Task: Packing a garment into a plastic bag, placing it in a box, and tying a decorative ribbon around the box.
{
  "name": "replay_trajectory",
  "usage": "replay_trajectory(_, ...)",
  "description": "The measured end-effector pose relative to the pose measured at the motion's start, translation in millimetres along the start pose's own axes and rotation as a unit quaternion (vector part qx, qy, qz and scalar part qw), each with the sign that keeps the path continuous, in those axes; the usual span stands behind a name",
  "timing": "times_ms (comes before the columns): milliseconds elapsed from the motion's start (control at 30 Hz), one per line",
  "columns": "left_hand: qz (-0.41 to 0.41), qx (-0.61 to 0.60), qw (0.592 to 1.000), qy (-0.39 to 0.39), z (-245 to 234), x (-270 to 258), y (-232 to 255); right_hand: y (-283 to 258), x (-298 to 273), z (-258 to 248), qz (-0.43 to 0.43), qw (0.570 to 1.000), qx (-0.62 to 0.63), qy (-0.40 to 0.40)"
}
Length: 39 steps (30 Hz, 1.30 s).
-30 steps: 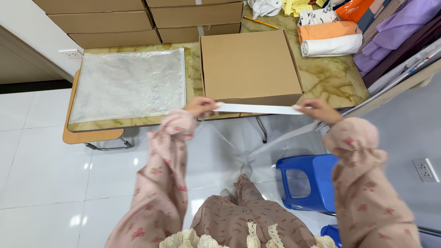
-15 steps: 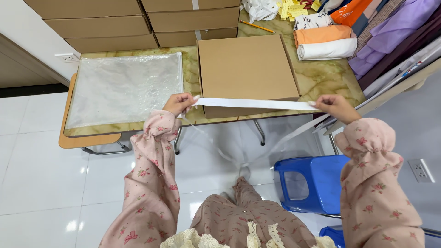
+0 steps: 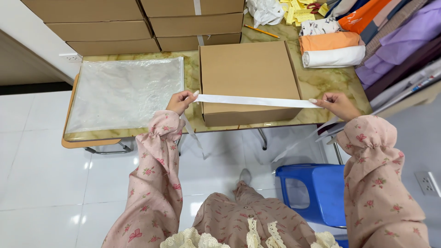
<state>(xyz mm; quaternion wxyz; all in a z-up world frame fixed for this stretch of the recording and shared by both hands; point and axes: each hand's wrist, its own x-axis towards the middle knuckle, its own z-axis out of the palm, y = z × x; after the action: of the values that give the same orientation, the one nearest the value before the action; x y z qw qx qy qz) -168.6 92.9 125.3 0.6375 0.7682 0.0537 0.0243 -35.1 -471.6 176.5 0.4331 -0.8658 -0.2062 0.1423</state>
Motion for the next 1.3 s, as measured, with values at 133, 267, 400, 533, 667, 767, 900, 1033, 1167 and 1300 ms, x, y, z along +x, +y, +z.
replay_trajectory(133, 0.029, -0.062, 0.997, 0.041, 2.3, 34.0, -35.1, 47.1, 42.3, 3.5, 0.033, 0.998, 0.037, 0.036)
replay_trajectory(267, 0.007, 0.014, 0.998, 0.060, 1.6, 55.3, -50.1, 43.1, 70.2, -5.6, 0.030, 0.998, 0.054, 0.024)
replay_trajectory(400, -0.015, 0.042, 0.996, 0.084, 4.4, 95.2, -90.9, 70.0, 107.2, -17.8, 0.021, 0.998, 0.054, 0.023)
replay_trajectory(533, -0.030, 0.084, 0.990, 0.108, 5.6, 135.7, -124.9, 91.1, 146.8, -22.9, 0.000, 0.999, 0.046, 0.028)
replay_trajectory(667, -0.109, 0.224, 0.955, 0.159, 3.8, 154.1, -148.1, 146.8, 192.9, -10.9, -0.037, 0.998, -0.036, 0.020)
replay_trajectory(767, -0.126, 0.276, 0.940, 0.157, 2.8, 160.1, -156.0, 189.1, 222.2, 2.4, -0.066, 0.989, -0.134, 0.009)
replay_trajectory(900, -0.119, 0.372, 0.914, 0.115, 0.3, 170.5, -163.7, 198.2, 236.3, 10.4, -0.044, 0.973, -0.225, 0.015)
replay_trajectory(1033, -0.124, 0.357, 0.921, 0.097, -4.6, 172.3, -168.1, 203.0, 246.6, 13.1, -0.001, 0.987, -0.161, 0.014)
replay_trajectory(1167, -0.107, 0.150, 0.977, 0.103, 3.8, 180.8, -188.2, 218.8, 247.3, 24.7, 0.008, 0.999, 0.037, 0.016)
replay_trajectory(1300, -0.102, -0.114, 0.982, 0.114, 18.3, 157.5, -186.9, 216.6, 228.9, 44.3, 0.086, 0.969, 0.229, 0.036)
